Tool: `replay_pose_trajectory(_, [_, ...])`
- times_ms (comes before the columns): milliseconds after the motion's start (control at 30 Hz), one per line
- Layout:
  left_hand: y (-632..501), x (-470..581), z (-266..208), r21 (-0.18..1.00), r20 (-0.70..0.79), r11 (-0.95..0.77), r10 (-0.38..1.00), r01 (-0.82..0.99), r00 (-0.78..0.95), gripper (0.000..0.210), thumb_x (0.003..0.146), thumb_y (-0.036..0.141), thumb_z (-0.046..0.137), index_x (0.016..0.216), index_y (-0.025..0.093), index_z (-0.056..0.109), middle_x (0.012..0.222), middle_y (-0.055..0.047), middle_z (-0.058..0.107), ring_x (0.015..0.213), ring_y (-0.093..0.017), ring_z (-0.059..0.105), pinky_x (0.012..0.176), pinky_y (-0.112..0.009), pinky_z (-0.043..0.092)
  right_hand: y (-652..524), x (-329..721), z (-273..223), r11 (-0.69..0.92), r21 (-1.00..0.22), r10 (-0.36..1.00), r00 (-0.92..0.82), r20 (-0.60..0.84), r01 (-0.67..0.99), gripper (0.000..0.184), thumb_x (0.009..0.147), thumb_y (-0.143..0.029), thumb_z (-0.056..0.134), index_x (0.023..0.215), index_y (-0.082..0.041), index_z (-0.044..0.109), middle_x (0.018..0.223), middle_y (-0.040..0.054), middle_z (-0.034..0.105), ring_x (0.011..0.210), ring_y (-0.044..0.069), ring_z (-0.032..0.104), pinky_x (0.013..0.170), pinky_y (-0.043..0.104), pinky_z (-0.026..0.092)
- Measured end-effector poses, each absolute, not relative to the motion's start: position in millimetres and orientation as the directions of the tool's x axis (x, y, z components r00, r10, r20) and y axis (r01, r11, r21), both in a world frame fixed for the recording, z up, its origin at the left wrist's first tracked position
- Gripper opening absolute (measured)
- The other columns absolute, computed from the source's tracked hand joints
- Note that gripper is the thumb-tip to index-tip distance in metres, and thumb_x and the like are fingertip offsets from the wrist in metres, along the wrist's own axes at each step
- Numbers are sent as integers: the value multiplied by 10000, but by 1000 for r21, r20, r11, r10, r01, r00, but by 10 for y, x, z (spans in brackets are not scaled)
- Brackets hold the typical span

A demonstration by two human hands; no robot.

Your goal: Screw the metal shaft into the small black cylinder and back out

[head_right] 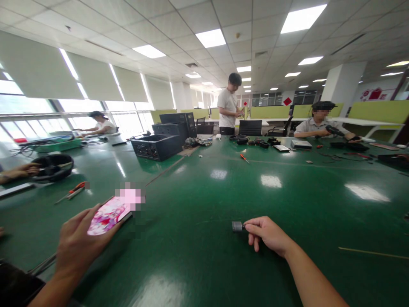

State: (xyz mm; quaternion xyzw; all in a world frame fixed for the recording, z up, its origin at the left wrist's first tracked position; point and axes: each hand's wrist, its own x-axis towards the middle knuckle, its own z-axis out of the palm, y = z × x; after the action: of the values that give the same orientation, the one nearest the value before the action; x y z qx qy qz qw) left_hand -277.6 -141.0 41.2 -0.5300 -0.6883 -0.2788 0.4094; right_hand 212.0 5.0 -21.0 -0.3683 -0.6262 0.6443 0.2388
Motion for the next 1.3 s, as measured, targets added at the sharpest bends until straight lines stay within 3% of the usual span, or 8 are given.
replay_pose_trajectory(867, [-1360,-2900,361,-121,900,251,435,961,0,660,766,478,650,1293,99,525,1150,-164,584,1035,-309,576,984,-435,454,55,2115,-235,-118,-986,769,-617,-167,120,526,820,-484,621,1143,-69,605,646,33,677,460,113,585,467,212,352])
replay_pose_trajectory(1300, [-1377,-2757,414,40,889,260,431,965,-153,655,780,510,581,1268,75,542,1174,-179,581,1091,-313,565,1022,-417,426,65,2125,-261,-114,-985,770,-615,-171,131,525,822,-493,619,1147,-81,609,656,37,685,468,117,592,477,215,364])
